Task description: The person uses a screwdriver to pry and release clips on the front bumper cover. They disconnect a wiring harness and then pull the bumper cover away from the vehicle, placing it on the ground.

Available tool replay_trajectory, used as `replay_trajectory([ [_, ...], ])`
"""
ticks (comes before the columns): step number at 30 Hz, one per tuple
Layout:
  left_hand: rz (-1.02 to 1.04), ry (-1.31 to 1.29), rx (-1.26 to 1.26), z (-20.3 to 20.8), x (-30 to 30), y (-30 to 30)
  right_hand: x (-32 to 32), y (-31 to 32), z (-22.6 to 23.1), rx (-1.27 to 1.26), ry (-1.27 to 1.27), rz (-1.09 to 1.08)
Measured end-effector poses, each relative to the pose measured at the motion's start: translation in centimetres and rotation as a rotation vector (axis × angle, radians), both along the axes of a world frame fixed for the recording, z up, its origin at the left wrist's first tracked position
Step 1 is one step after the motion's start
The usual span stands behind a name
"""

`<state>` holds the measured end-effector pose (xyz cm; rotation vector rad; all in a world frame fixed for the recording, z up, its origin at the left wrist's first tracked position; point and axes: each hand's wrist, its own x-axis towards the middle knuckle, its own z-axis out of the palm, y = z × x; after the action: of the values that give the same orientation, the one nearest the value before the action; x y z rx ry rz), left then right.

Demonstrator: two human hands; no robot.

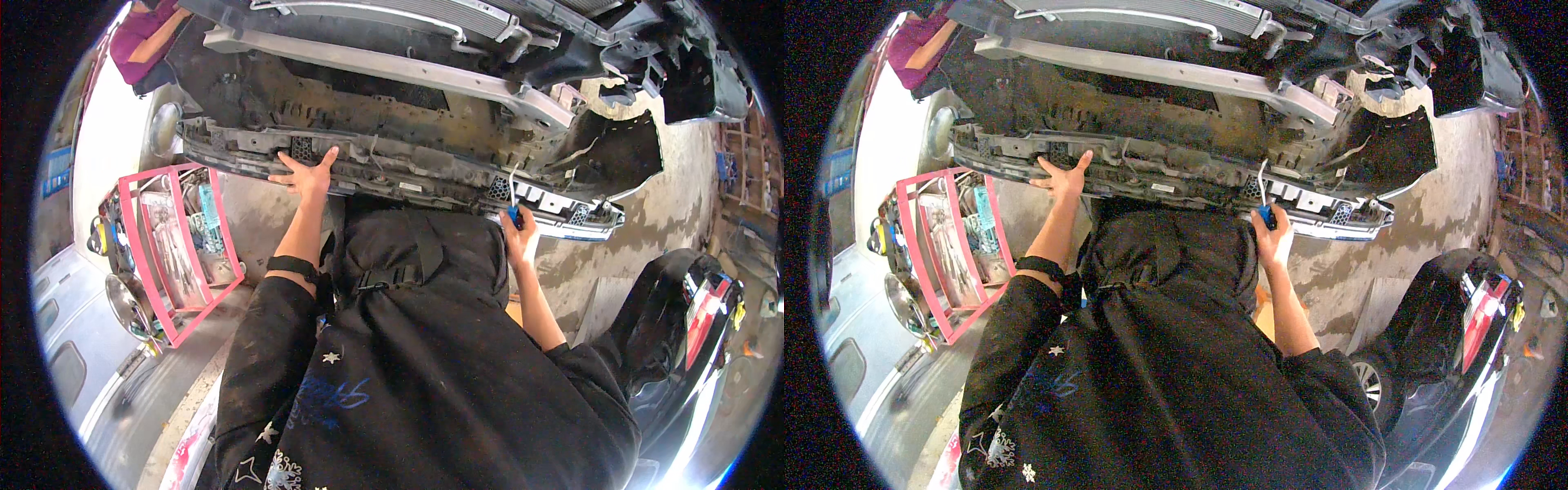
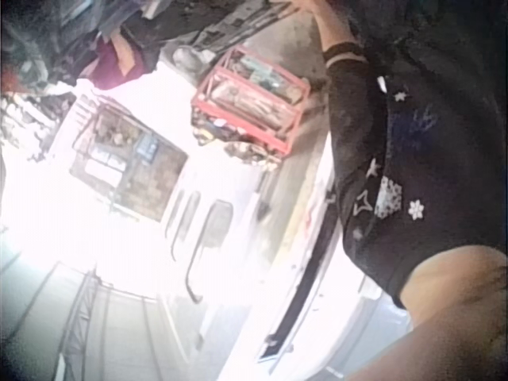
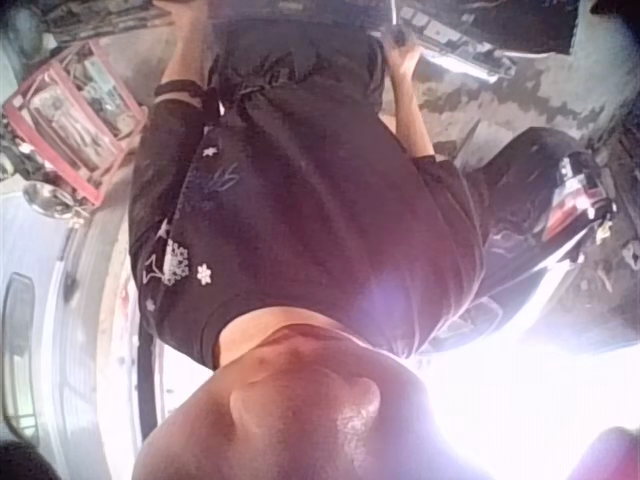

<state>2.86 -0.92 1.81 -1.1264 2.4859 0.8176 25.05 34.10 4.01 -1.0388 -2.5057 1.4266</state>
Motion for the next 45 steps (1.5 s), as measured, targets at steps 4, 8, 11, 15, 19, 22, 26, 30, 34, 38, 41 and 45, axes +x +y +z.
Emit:
replay_trajectory([
  [4, -0.013, -0.033, -0.028, -0.2, 0.0, 0.0, 2.8, 0.5, 0.5, 0.076, -0.121, 0.089],
  [8, 0.000, -0.033, -0.033, -0.3, -0.1, 0.0, 4.6, 1.0, 1.1, 0.005, -0.249, 0.111],
  [11, -0.004, -0.015, -0.035, -0.3, -0.1, 0.0, 5.6, 1.3, 1.1, -0.082, -0.293, 0.122],
  [15, -0.001, -0.031, -0.026, -0.6, -0.1, -0.1, 6.5, 1.2, 1.0, -0.099, -0.289, 0.220],
  [19, 0.004, -0.041, -0.051, -0.9, -0.2, -0.2, 6.5, 0.7, 0.9, -0.079, -0.174, 0.289],
  [22, 0.012, -0.060, -0.056, -0.9, -0.3, -0.2, 6.7, 1.1, 1.6, -0.568, -0.125, 0.132],
  [26, 0.019, -0.096, -0.051, -0.6, -0.5, -0.1, 6.9, 2.9, 2.8, -0.624, -0.278, 0.154],
  [30, 0.000, -0.084, -0.052, -0.4, -0.4, -0.1, 7.1, 3.4, 2.8, -0.516, -0.282, 0.295],
  [34, 0.011, -0.061, -0.024, -0.4, -0.1, -0.3, 7.2, 3.1, 2.5, -0.356, -0.210, 0.379],
  [38, 0.013, -0.046, -0.017, -0.4, -0.1, -0.2, 7.3, 2.7, 2.5, 0.092, -0.064, 0.548],
  [41, 0.010, -0.040, -0.002, -0.3, -0.1, -0.2, 7.4, 2.5, 2.9, 0.381, 0.068, 0.637],
  [45, -0.010, -0.074, -0.019, -0.2, 0.0, -0.4, 6.9, 2.3, 3.0, 0.451, 0.124, 0.375],
])
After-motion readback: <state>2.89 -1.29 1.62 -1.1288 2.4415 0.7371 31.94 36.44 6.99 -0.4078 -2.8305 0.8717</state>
